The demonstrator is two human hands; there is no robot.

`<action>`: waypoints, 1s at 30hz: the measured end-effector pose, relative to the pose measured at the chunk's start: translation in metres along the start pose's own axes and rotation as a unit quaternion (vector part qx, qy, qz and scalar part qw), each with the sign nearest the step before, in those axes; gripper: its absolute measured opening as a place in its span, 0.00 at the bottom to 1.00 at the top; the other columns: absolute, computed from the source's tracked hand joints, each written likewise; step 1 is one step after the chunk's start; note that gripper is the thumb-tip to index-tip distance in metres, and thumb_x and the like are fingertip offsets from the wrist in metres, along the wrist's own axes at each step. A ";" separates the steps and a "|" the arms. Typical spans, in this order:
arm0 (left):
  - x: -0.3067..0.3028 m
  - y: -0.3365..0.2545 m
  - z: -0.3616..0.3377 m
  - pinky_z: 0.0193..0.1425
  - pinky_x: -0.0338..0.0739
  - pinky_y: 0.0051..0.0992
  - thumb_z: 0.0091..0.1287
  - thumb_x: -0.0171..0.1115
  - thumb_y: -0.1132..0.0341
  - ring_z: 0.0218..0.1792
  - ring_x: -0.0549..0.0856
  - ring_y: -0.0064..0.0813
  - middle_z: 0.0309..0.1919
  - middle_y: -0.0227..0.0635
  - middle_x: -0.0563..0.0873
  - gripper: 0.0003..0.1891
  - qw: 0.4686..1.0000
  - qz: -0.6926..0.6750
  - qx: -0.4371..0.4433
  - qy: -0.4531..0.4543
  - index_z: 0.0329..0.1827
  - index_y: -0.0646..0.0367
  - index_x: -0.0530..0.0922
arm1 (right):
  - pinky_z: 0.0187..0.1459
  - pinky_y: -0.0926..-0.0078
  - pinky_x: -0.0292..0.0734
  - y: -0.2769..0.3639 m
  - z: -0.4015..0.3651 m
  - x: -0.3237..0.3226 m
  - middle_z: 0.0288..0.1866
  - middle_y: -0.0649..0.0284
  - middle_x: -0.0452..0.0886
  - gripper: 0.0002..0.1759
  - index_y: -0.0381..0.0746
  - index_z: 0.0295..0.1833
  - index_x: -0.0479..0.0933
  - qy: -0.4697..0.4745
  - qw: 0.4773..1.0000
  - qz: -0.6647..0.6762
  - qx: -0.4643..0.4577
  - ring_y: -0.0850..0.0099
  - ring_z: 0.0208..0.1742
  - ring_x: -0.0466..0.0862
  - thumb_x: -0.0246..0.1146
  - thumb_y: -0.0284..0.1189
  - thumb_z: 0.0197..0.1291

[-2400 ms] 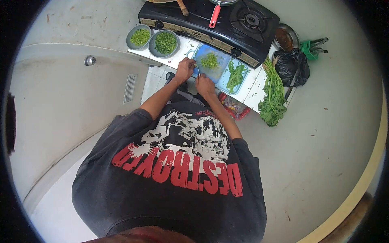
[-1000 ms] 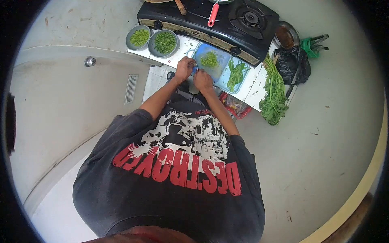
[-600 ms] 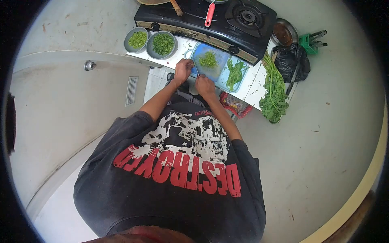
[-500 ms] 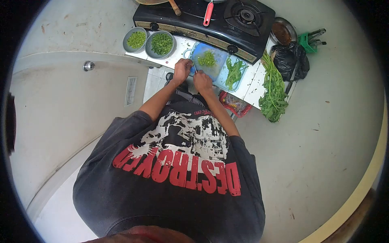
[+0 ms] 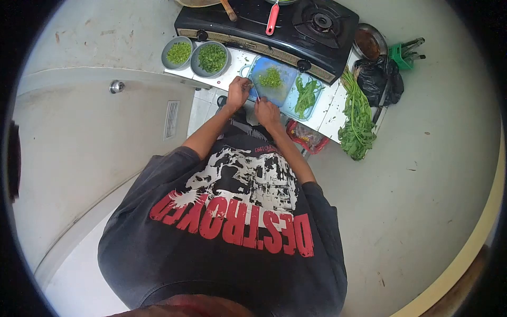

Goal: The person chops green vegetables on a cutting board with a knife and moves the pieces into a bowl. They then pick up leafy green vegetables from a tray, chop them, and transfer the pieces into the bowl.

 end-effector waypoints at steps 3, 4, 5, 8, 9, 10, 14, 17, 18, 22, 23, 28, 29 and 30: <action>0.001 0.000 -0.001 0.39 0.80 0.38 0.57 0.64 0.81 0.33 0.84 0.46 0.34 0.47 0.81 0.08 1.000 -0.008 -0.007 0.001 0.38 0.64 0.83 | 0.43 0.45 0.83 0.000 0.000 0.001 0.33 0.37 0.85 0.22 0.29 0.45 0.75 -0.003 1.000 -0.004 -0.001 0.41 0.38 0.87 0.53 0.41 0.72; 0.001 -0.001 -0.001 0.40 0.80 0.38 0.57 0.64 0.82 0.33 0.84 0.46 0.34 0.47 0.81 0.08 1.000 -0.015 -0.005 -0.001 0.38 0.64 0.83 | 0.44 0.46 0.83 0.002 -0.001 -0.001 0.33 0.38 0.85 0.21 0.29 0.43 0.76 -0.004 1.000 -0.008 -0.001 0.41 0.38 0.87 0.53 0.40 0.72; 0.001 -0.001 -0.001 0.40 0.80 0.38 0.57 0.63 0.82 0.34 0.84 0.47 0.34 0.47 0.81 0.08 1.000 -0.022 -0.003 -0.003 0.38 0.64 0.83 | 0.44 0.46 0.83 0.004 -0.001 -0.003 0.32 0.38 0.85 0.21 0.30 0.42 0.76 -0.005 1.000 -0.011 -0.001 0.42 0.37 0.88 0.53 0.40 0.72; -0.003 -0.006 -0.002 0.40 0.80 0.39 0.58 0.62 0.83 0.34 0.85 0.48 0.34 0.48 0.81 0.08 1.000 -0.017 0.022 -0.005 0.38 0.65 0.83 | 0.45 0.46 0.83 0.004 0.004 0.003 0.34 0.38 0.85 0.21 0.29 0.43 0.76 0.001 1.000 -0.009 -0.008 0.42 0.39 0.88 0.53 0.39 0.71; -0.004 -0.008 -0.002 0.40 0.80 0.39 0.58 0.61 0.83 0.35 0.85 0.48 0.34 0.48 0.81 0.08 0.999 -0.012 0.035 -0.006 0.39 0.65 0.83 | 0.45 0.46 0.83 0.004 0.007 0.003 0.34 0.38 0.85 0.20 0.29 0.43 0.76 0.000 1.000 -0.009 -0.007 0.42 0.39 0.88 0.54 0.39 0.71; -0.005 -0.009 -0.002 0.40 0.80 0.39 0.58 0.61 0.83 0.35 0.85 0.48 0.34 0.48 0.82 0.08 0.999 -0.013 0.037 -0.010 0.39 0.65 0.83 | 0.45 0.46 0.83 0.005 0.008 0.003 0.35 0.38 0.85 0.20 0.29 0.43 0.76 -0.002 1.000 -0.009 -0.006 0.42 0.40 0.88 0.54 0.39 0.71; -0.005 -0.006 -0.002 0.40 0.80 0.38 0.58 0.61 0.83 0.35 0.85 0.48 0.34 0.48 0.82 0.09 0.999 -0.008 0.037 -0.006 0.39 0.66 0.83 | 0.45 0.46 0.83 0.009 0.011 -0.001 0.36 0.38 0.86 0.20 0.28 0.44 0.76 -0.004 1.000 -0.008 0.002 0.42 0.40 0.88 0.55 0.38 0.70; -0.002 -0.001 0.000 0.40 0.80 0.37 0.58 0.61 0.83 0.34 0.85 0.46 0.34 0.48 0.82 0.08 1.000 -0.017 0.022 -0.008 0.39 0.65 0.84 | 0.45 0.45 0.82 0.005 0.011 0.002 0.37 0.36 0.85 0.20 0.29 0.45 0.75 -0.003 1.000 -0.002 0.011 0.41 0.41 0.87 0.55 0.39 0.71; -0.003 -0.002 0.000 0.40 0.80 0.37 0.58 0.61 0.83 0.34 0.86 0.46 0.34 0.48 0.82 0.08 1.000 -0.024 0.016 -0.011 0.38 0.65 0.84 | 0.45 0.45 0.82 0.005 0.010 0.002 0.37 0.36 0.85 0.20 0.29 0.45 0.75 0.002 1.000 -0.002 0.010 0.41 0.41 0.87 0.55 0.39 0.71; -0.005 -0.006 0.000 0.40 0.80 0.36 0.57 0.61 0.83 0.33 0.86 0.44 0.33 0.48 0.83 0.08 1.000 -0.021 0.009 -0.014 0.37 0.65 0.84 | 0.45 0.45 0.82 0.000 -0.004 0.000 0.36 0.36 0.85 0.21 0.28 0.45 0.75 0.008 1.000 -0.006 0.003 0.40 0.41 0.87 0.55 0.40 0.71; -0.005 -0.006 0.000 0.40 0.80 0.36 0.57 0.61 0.83 0.33 0.86 0.44 0.33 0.48 0.82 0.08 1.000 -0.020 0.007 -0.015 0.37 0.66 0.84 | 0.45 0.45 0.82 0.000 -0.007 0.000 0.35 0.36 0.85 0.21 0.28 0.45 0.75 0.007 1.000 -0.009 0.001 0.40 0.40 0.87 0.55 0.40 0.71; -0.001 -0.004 0.001 0.40 0.80 0.36 0.59 0.60 0.82 0.32 0.85 0.46 0.33 0.49 0.83 0.07 1.000 -0.008 0.016 -0.014 0.37 0.66 0.83 | 0.45 0.45 0.82 0.001 -0.003 0.004 0.35 0.36 0.85 0.21 0.28 0.44 0.76 -0.006 1.000 -0.001 0.003 0.41 0.40 0.87 0.56 0.40 0.70; 0.000 -0.003 0.001 0.40 0.80 0.37 0.59 0.60 0.82 0.32 0.85 0.46 0.33 0.49 0.83 0.07 1.000 -0.003 0.024 -0.009 0.37 0.66 0.83 | 0.45 0.46 0.82 0.001 0.003 0.007 0.35 0.37 0.85 0.21 0.29 0.44 0.76 -0.010 1.000 0.002 0.002 0.41 0.40 0.87 0.56 0.40 0.70; 0.000 -0.005 0.001 0.40 0.80 0.37 0.60 0.60 0.81 0.32 0.85 0.47 0.33 0.49 0.83 0.06 0.999 0.002 0.033 -0.005 0.37 0.66 0.83 | 0.45 0.46 0.82 0.002 0.010 0.006 0.35 0.37 0.85 0.21 0.29 0.43 0.76 -0.015 1.000 0.005 0.001 0.41 0.40 0.87 0.56 0.40 0.70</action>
Point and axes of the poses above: each hand's wrist, its own z-axis towards the middle knuckle, its own x-axis out of the palm, y = z × x, the point moved 7 cm from there along z, towards the middle knuckle
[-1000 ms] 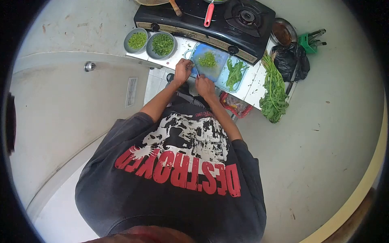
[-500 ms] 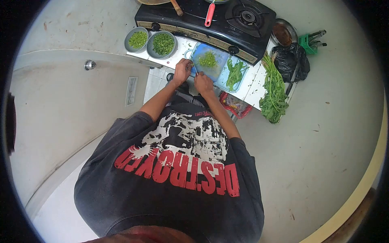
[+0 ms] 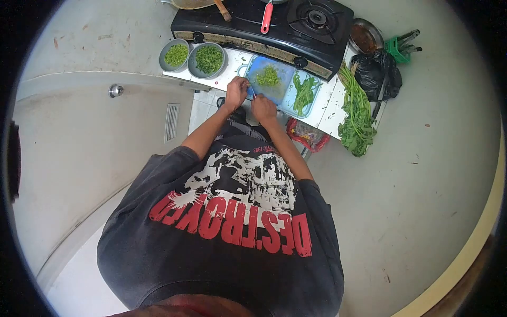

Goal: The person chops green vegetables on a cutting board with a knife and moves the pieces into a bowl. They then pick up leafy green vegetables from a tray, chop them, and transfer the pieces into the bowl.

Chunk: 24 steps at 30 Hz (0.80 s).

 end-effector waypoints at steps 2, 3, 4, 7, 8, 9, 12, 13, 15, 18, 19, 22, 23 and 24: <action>-0.001 0.001 -0.003 0.40 0.80 0.38 0.60 0.59 0.81 0.33 0.85 0.48 0.33 0.49 0.83 0.06 1.000 -0.015 -0.018 0.000 0.37 0.66 0.83 | 0.45 0.45 0.82 0.002 0.007 0.000 0.35 0.37 0.85 0.21 0.29 0.43 0.76 -0.009 1.000 0.007 0.000 0.41 0.40 0.87 0.56 0.40 0.70; -0.001 0.002 -0.002 0.41 0.80 0.39 0.61 0.59 0.81 0.33 0.85 0.48 0.33 0.50 0.83 0.06 0.999 -0.023 -0.026 0.000 0.38 0.66 0.83 | 0.45 0.46 0.82 0.002 0.006 -0.001 0.35 0.37 0.85 0.21 0.29 0.43 0.76 -0.006 1.000 0.007 0.004 0.41 0.40 0.87 0.56 0.40 0.70; -0.001 0.001 -0.002 0.41 0.80 0.39 0.61 0.59 0.81 0.33 0.85 0.48 0.33 0.50 0.83 0.07 1.000 -0.018 -0.023 0.000 0.38 0.66 0.83 | 0.45 0.46 0.82 0.002 0.004 -0.001 0.35 0.37 0.85 0.21 0.29 0.44 0.76 -0.003 1.000 0.007 0.009 0.41 0.40 0.87 0.56 0.40 0.70; -0.001 0.001 -0.001 0.41 0.80 0.40 0.61 0.59 0.81 0.33 0.85 0.48 0.33 0.50 0.83 0.07 1.000 -0.005 -0.013 0.000 0.38 0.66 0.83 | 0.45 0.45 0.82 -0.005 -0.010 -0.002 0.36 0.37 0.85 0.21 0.29 0.45 0.76 0.006 1.000 -0.005 0.021 0.41 0.40 0.87 0.57 0.41 0.70; -0.001 0.002 -0.001 0.41 0.80 0.40 0.61 0.59 0.81 0.33 0.85 0.48 0.33 0.50 0.82 0.07 1.000 -0.002 -0.010 0.000 0.38 0.66 0.83 | 0.45 0.45 0.82 -0.008 -0.013 -0.002 0.36 0.37 0.85 0.21 0.29 0.45 0.75 0.009 1.000 -0.011 0.024 0.41 0.40 0.87 0.57 0.41 0.70; -0.001 0.002 0.000 0.41 0.80 0.40 0.61 0.59 0.81 0.33 0.85 0.48 0.33 0.50 0.82 0.07 1.000 0.000 -0.007 0.000 0.38 0.66 0.83 | 0.45 0.45 0.83 -0.010 -0.015 -0.005 0.36 0.37 0.85 0.21 0.30 0.45 0.76 0.003 1.000 -0.007 0.027 0.41 0.40 0.87 0.56 0.41 0.70; -0.002 0.002 0.002 0.41 0.80 0.40 0.60 0.59 0.81 0.33 0.85 0.48 0.34 0.50 0.82 0.07 1.000 -0.009 -0.002 0.005 0.38 0.66 0.83 | 0.45 0.45 0.83 -0.013 -0.019 -0.012 0.35 0.39 0.86 0.21 0.30 0.45 0.76 -0.001 0.999 -0.002 0.040 0.41 0.40 0.88 0.54 0.41 0.70; -0.002 0.003 0.002 0.41 0.80 0.41 0.61 0.58 0.81 0.33 0.85 0.48 0.33 0.50 0.82 0.07 1.000 -0.024 -0.004 0.008 0.38 0.66 0.83 | 0.46 0.45 0.83 -0.010 -0.018 -0.013 0.35 0.39 0.86 0.21 0.30 0.45 0.76 0.004 0.999 -0.003 0.043 0.41 0.40 0.87 0.54 0.41 0.70; -0.003 0.004 0.003 0.41 0.80 0.41 0.61 0.58 0.81 0.32 0.85 0.47 0.32 0.49 0.83 0.07 0.999 -0.053 -0.007 0.012 0.37 0.65 0.84 | 0.46 0.45 0.83 -0.003 -0.017 -0.012 0.36 0.38 0.85 0.21 0.30 0.45 0.76 0.014 0.999 0.001 0.045 0.41 0.40 0.87 0.55 0.41 0.70; -0.005 0.002 0.004 0.41 0.80 0.40 0.61 0.59 0.80 0.32 0.86 0.45 0.31 0.48 0.84 0.06 1.000 0.017 0.001 0.000 0.36 0.64 0.84 | 0.46 0.45 0.83 0.003 -0.019 -0.010 0.36 0.37 0.85 0.21 0.30 0.46 0.76 0.023 0.999 0.008 0.036 0.41 0.40 0.87 0.55 0.41 0.70; -0.005 0.003 0.004 0.42 0.81 0.38 0.62 0.60 0.79 0.33 0.87 0.43 0.32 0.48 0.86 0.06 1.000 0.020 -0.019 0.009 0.37 0.65 0.85 | 0.46 0.45 0.83 0.004 -0.018 -0.009 0.36 0.37 0.85 0.21 0.30 0.46 0.75 0.023 0.999 0.009 0.030 0.41 0.40 0.87 0.55 0.41 0.69; -0.005 0.005 0.002 0.44 0.83 0.35 0.63 0.61 0.78 0.35 0.89 0.42 0.34 0.48 0.88 0.06 0.998 0.012 -0.060 0.024 0.37 0.65 0.86 | 0.45 0.46 0.83 0.007 -0.019 -0.009 0.35 0.37 0.85 0.21 0.29 0.46 0.75 0.018 1.000 0.004 0.024 0.41 0.40 0.87 0.55 0.40 0.69; -0.005 0.005 0.003 0.43 0.82 0.36 0.62 0.61 0.78 0.35 0.88 0.44 0.33 0.48 0.87 0.06 0.998 -0.003 -0.062 0.019 0.36 0.64 0.86 | 0.45 0.46 0.83 0.008 -0.019 -0.009 0.35 0.37 0.85 0.21 0.29 0.45 0.75 0.015 1.000 0.002 0.024 0.41 0.39 0.88 0.55 0.40 0.69; -0.005 0.005 0.003 0.43 0.82 0.37 0.61 0.61 0.79 0.34 0.88 0.45 0.32 0.48 0.86 0.06 0.998 -0.018 -0.063 0.014 0.34 0.63 0.86 | 0.44 0.46 0.83 0.009 -0.019 -0.010 0.35 0.37 0.85 0.21 0.29 0.45 0.75 0.011 1.000 0.000 0.022 0.42 0.39 0.88 0.55 0.40 0.69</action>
Point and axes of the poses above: each hand's wrist, its own z-axis towards the middle knuckle, its own x-axis out of the palm, y = z × x, the point moved 7 cm from there along z, towards the middle knuckle
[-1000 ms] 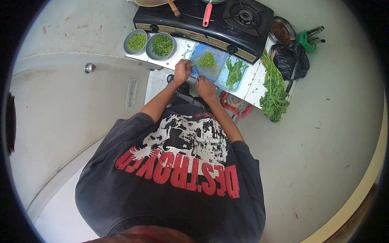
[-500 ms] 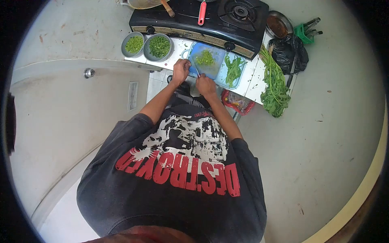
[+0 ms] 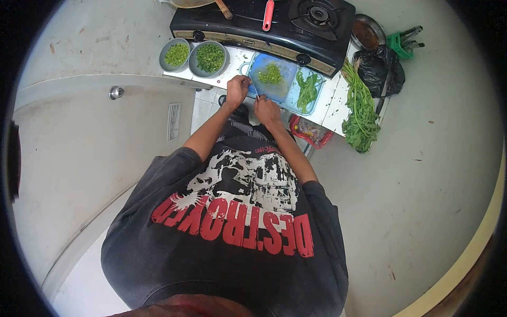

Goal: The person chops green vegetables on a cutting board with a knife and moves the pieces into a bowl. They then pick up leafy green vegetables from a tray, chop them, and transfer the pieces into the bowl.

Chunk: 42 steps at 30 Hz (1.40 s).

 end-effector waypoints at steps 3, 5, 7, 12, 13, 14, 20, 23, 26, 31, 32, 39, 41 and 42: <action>0.001 0.001 0.002 0.43 0.82 0.37 0.61 0.61 0.79 0.35 0.88 0.46 0.33 0.49 0.86 0.06 1.000 0.016 -0.003 0.009 0.34 0.64 0.86 | 0.43 0.46 0.83 0.002 0.003 0.000 0.34 0.38 0.85 0.20 0.28 0.45 0.75 -0.009 1.000 -0.002 -0.001 0.42 0.38 0.88 0.55 0.39 0.69; 0.000 -0.001 0.001 0.43 0.82 0.37 0.61 0.61 0.79 0.34 0.88 0.46 0.32 0.49 0.86 0.06 1.000 0.019 0.009 0.003 0.35 0.64 0.86 | 0.43 0.46 0.83 0.003 0.012 0.002 0.34 0.38 0.85 0.20 0.28 0.44 0.75 -0.010 1.000 0.003 0.002 0.43 0.38 0.88 0.55 0.38 0.70; -0.001 -0.002 0.000 0.43 0.82 0.37 0.61 0.61 0.79 0.34 0.88 0.46 0.32 0.49 0.86 0.06 1.000 0.021 0.020 -0.001 0.35 0.64 0.86 | 0.43 0.46 0.84 0.005 0.023 0.004 0.35 0.38 0.85 0.20 0.28 0.44 0.75 -0.018 1.000 0.007 -0.002 0.42 0.39 0.88 0.55 0.38 0.70; -0.002 -0.003 0.000 0.42 0.82 0.37 0.61 0.61 0.79 0.33 0.87 0.46 0.33 0.49 0.86 0.05 1.000 0.019 0.022 0.006 0.36 0.65 0.85 | 0.44 0.46 0.83 0.002 0.025 0.007 0.36 0.38 0.85 0.21 0.29 0.45 0.76 -0.018 1.000 0.003 0.008 0.41 0.40 0.87 0.55 0.40 0.70; -0.001 -0.002 0.001 0.42 0.82 0.37 0.62 0.61 0.79 0.33 0.87 0.45 0.33 0.49 0.86 0.05 1.000 0.015 0.018 0.006 0.36 0.65 0.85 | 0.44 0.47 0.83 0.002 0.019 0.006 0.36 0.38 0.85 0.20 0.29 0.44 0.76 -0.016 1.000 -0.003 0.007 0.42 0.39 0.88 0.56 0.39 0.69; 0.000 0.000 0.002 0.42 0.82 0.37 0.62 0.61 0.79 0.33 0.87 0.45 0.33 0.49 0.86 0.05 1.000 0.011 0.014 0.006 0.36 0.65 0.85 | 0.44 0.48 0.84 0.001 0.014 0.006 0.35 0.39 0.86 0.19 0.28 0.44 0.76 -0.014 1.000 -0.008 0.007 0.43 0.39 0.88 0.56 0.37 0.68; 0.000 0.005 0.001 0.42 0.82 0.36 0.62 0.61 0.80 0.33 0.88 0.44 0.31 0.48 0.87 0.06 0.999 -0.031 0.008 -0.006 0.38 0.66 0.85 | 0.44 0.47 0.83 0.000 -0.005 0.000 0.35 0.40 0.86 0.18 0.29 0.43 0.77 -0.001 1.000 -0.009 0.001 0.43 0.38 0.88 0.56 0.36 0.68; -0.003 -0.001 0.000 0.42 0.82 0.37 0.62 0.61 0.80 0.34 0.87 0.45 0.33 0.49 0.87 0.07 0.998 0.008 0.055 0.003 0.39 0.66 0.85 | 0.43 0.47 0.83 0.001 0.003 0.005 0.34 0.39 0.86 0.18 0.29 0.43 0.77 -0.018 1.000 0.014 0.000 0.43 0.38 0.88 0.55 0.36 0.68; -0.004 -0.005 -0.004 0.42 0.82 0.38 0.62 0.61 0.80 0.34 0.87 0.47 0.34 0.50 0.86 0.07 0.997 0.019 0.074 -0.001 0.40 0.67 0.85 | 0.44 0.48 0.83 0.003 0.016 0.003 0.34 0.39 0.86 0.18 0.28 0.43 0.77 -0.016 1.000 0.002 0.004 0.44 0.38 0.88 0.55 0.36 0.68; -0.001 -0.003 -0.001 0.42 0.81 0.38 0.62 0.61 0.79 0.34 0.87 0.48 0.35 0.51 0.85 0.07 0.997 0.027 0.063 0.017 0.40 0.66 0.86 | 0.44 0.47 0.83 -0.003 0.009 0.009 0.34 0.38 0.85 0.19 0.28 0.43 0.77 -0.015 1.000 0.007 0.012 0.43 0.38 0.88 0.54 0.37 0.69; -0.001 -0.002 -0.001 0.42 0.81 0.38 0.62 0.62 0.79 0.34 0.87 0.48 0.35 0.51 0.85 0.07 0.998 0.023 0.056 0.017 0.40 0.65 0.86 | 0.44 0.47 0.83 -0.006 0.005 0.009 0.34 0.38 0.85 0.20 0.28 0.44 0.77 -0.011 1.000 0.008 0.017 0.43 0.38 0.88 0.54 0.37 0.70; -0.001 0.001 -0.005 0.42 0.82 0.36 0.62 0.63 0.78 0.34 0.87 0.45 0.35 0.50 0.85 0.07 0.999 0.011 0.041 -0.009 0.41 0.63 0.87 | 0.44 0.44 0.82 -0.012 -0.005 0.002 0.34 0.37 0.85 0.23 0.28 0.48 0.75 0.007 0.999 0.029 0.032 0.40 0.38 0.87 0.53 0.41 0.71; -0.002 -0.002 -0.004 0.42 0.82 0.36 0.62 0.64 0.78 0.34 0.87 0.44 0.35 0.50 0.85 0.07 0.999 0.020 0.042 -0.007 0.41 0.64 0.87 | 0.44 0.43 0.82 -0.004 -0.004 0.001 0.34 0.37 0.85 0.23 0.28 0.48 0.75 0.009 0.999 0.038 0.024 0.40 0.38 0.87 0.53 0.41 0.71; -0.001 -0.001 -0.003 0.42 0.82 0.36 0.62 0.64 0.78 0.34 0.88 0.44 0.35 0.50 0.85 0.07 0.999 0.024 0.042 -0.005 0.41 0.64 0.87 | 0.44 0.44 0.82 -0.002 -0.003 0.001 0.35 0.37 0.85 0.22 0.28 0.47 0.76 0.009 0.999 0.036 0.022 0.41 0.39 0.87 0.54 0.41 0.70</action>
Point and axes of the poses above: each hand's wrist, its own z-axis towards the middle knuckle, its own x-axis out of the palm, y = z × x, the point moved 7 cm from there along z, towards the middle knuckle
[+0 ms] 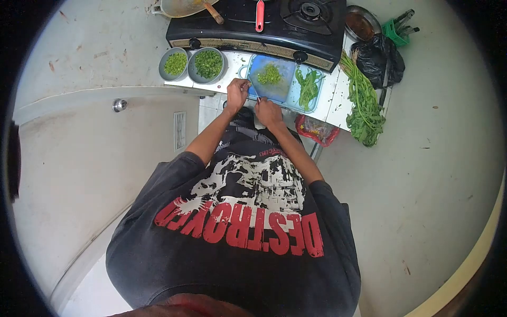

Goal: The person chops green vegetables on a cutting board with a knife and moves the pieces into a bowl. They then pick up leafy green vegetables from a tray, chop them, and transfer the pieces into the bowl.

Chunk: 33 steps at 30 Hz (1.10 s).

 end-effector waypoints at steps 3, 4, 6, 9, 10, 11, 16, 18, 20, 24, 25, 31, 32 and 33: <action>0.001 0.004 0.000 0.43 0.83 0.35 0.62 0.64 0.78 0.35 0.88 0.43 0.36 0.50 0.85 0.07 1.000 0.000 0.015 -0.010 0.41 0.65 0.87 | 0.45 0.46 0.83 0.004 0.001 0.001 0.36 0.39 0.85 0.21 0.29 0.46 0.76 0.002 1.000 -0.004 -0.007 0.42 0.40 0.87 0.55 0.40 0.69; 0.001 0.005 0.000 0.42 0.83 0.35 0.61 0.64 0.78 0.35 0.88 0.43 0.36 0.50 0.86 0.07 1.000 -0.006 0.005 -0.010 0.40 0.65 0.87 | 0.45 0.46 0.83 0.004 0.003 0.001 0.36 0.39 0.85 0.21 0.29 0.46 0.76 0.002 1.000 -0.004 -0.009 0.42 0.40 0.87 0.55 0.39 0.69; 0.002 0.007 0.001 0.42 0.83 0.35 0.61 0.64 0.79 0.34 0.88 0.43 0.35 0.49 0.86 0.07 1.000 -0.017 -0.016 -0.011 0.39 0.65 0.87 | 0.45 0.46 0.83 0.006 0.005 0.000 0.37 0.38 0.85 0.20 0.29 0.46 0.77 0.005 1.000 -0.002 -0.008 0.42 0.40 0.87 0.55 0.39 0.69; -0.001 0.006 0.004 0.41 0.83 0.33 0.60 0.64 0.78 0.32 0.88 0.41 0.33 0.48 0.88 0.06 0.999 -0.031 -0.023 -0.001 0.36 0.65 0.88 | 0.46 0.46 0.82 0.009 0.011 0.001 0.37 0.38 0.85 0.20 0.30 0.45 0.77 0.007 1.000 0.005 -0.002 0.42 0.40 0.87 0.55 0.39 0.69; -0.002 0.006 0.004 0.40 0.82 0.33 0.60 0.64 0.78 0.31 0.88 0.40 0.32 0.48 0.88 0.06 0.999 -0.026 -0.030 0.003 0.36 0.66 0.88 | 0.46 0.46 0.82 0.010 0.016 0.002 0.37 0.38 0.85 0.20 0.30 0.45 0.78 0.000 1.000 0.006 -0.005 0.42 0.40 0.87 0.55 0.39 0.69; -0.002 0.006 0.004 0.40 0.82 0.32 0.60 0.64 0.77 0.30 0.88 0.39 0.32 0.48 0.88 0.05 0.999 -0.021 -0.036 0.008 0.36 0.66 0.88 | 0.46 0.46 0.82 0.011 0.021 0.003 0.38 0.38 0.85 0.20 0.30 0.44 0.78 -0.006 1.000 0.007 -0.008 0.42 0.40 0.87 0.55 0.39 0.69; -0.006 -0.001 0.005 0.39 0.82 0.30 0.61 0.63 0.77 0.29 0.88 0.37 0.31 0.48 0.88 0.06 0.998 -0.016 -0.060 0.022 0.35 0.66 0.88 | 0.45 0.47 0.83 0.010 0.033 0.006 0.37 0.38 0.85 0.19 0.29 0.43 0.78 -0.023 1.000 0.010 -0.015 0.42 0.40 0.87 0.56 0.38 0.68; -0.006 -0.001 0.006 0.39 0.82 0.30 0.61 0.63 0.77 0.30 0.89 0.36 0.31 0.48 0.88 0.06 0.998 -0.011 -0.055 0.022 0.35 0.66 0.87 | 0.45 0.47 0.83 0.008 0.030 0.007 0.36 0.38 0.85 0.19 0.29 0.43 0.78 -0.023 1.000 0.002 -0.015 0.42 0.40 0.87 0.56 0.37 0.68; -0.003 0.004 0.007 0.39 0.82 0.30 0.62 0.63 0.77 0.30 0.89 0.37 0.30 0.48 0.88 0.05 0.999 -0.025 -0.044 0.015 0.36 0.66 0.87 | 0.45 0.48 0.83 0.004 0.018 0.007 0.36 0.38 0.85 0.19 0.28 0.42 0.78 -0.012 1.000 -0.007 -0.016 0.42 0.40 0.88 0.56 0.37 0.68; -0.004 0.002 0.005 0.39 0.82 0.30 0.63 0.63 0.77 0.31 0.89 0.38 0.29 0.47 0.87 0.05 0.995 -0.050 -0.084 0.015 0.38 0.66 0.86 | 0.44 0.48 0.84 -0.002 0.003 0.008 0.35 0.39 0.86 0.20 0.27 0.42 0.78 0.008 1.000 -0.014 -0.017 0.43 0.39 0.88 0.56 0.37 0.68; -0.003 0.002 0.004 0.39 0.82 0.30 0.64 0.63 0.77 0.31 0.89 0.38 0.29 0.47 0.87 0.05 0.997 -0.037 -0.073 0.012 0.38 0.66 0.86 | 0.44 0.48 0.84 0.000 0.003 0.005 0.35 0.39 0.86 0.20 0.28 0.42 0.78 0.007 1.000 -0.014 -0.014 0.43 0.39 0.88 0.56 0.37 0.68; -0.004 -0.003 0.003 0.40 0.81 0.32 0.63 0.64 0.78 0.33 0.88 0.40 0.33 0.48 0.86 0.05 1.000 0.000 -0.017 0.003 0.39 0.64 0.86 | 0.42 0.46 0.83 0.005 0.028 0.007 0.34 0.38 0.85 0.21 0.27 0.44 0.76 -0.034 0.999 0.005 -0.023 0.40 0.38 0.87 0.54 0.38 0.70; -0.004 -0.003 0.001 0.40 0.81 0.33 0.63 0.64 0.78 0.33 0.87 0.40 0.33 0.48 0.85 0.05 1.000 -0.002 -0.012 0.003 0.39 0.64 0.86 | 0.42 0.46 0.83 0.004 0.029 0.008 0.33 0.38 0.85 0.21 0.27 0.44 0.76 -0.040 0.999 0.004 -0.028 0.40 0.38 0.87 0.54 0.39 0.70; -0.004 -0.003 0.001 0.41 0.81 0.34 0.62 0.64 0.78 0.33 0.87 0.41 0.34 0.48 0.84 0.06 1.000 -0.004 -0.007 0.004 0.39 0.64 0.87 | 0.42 0.45 0.83 0.004 0.028 0.008 0.34 0.38 0.85 0.21 0.28 0.44 0.76 -0.038 0.999 0.007 -0.028 0.40 0.38 0.87 0.55 0.39 0.70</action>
Point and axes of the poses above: each hand's wrist, its own z-axis towards the middle knuckle, its own x-axis out of the palm, y = z × x, the point moved 7 cm from there along z, towards the middle knuckle
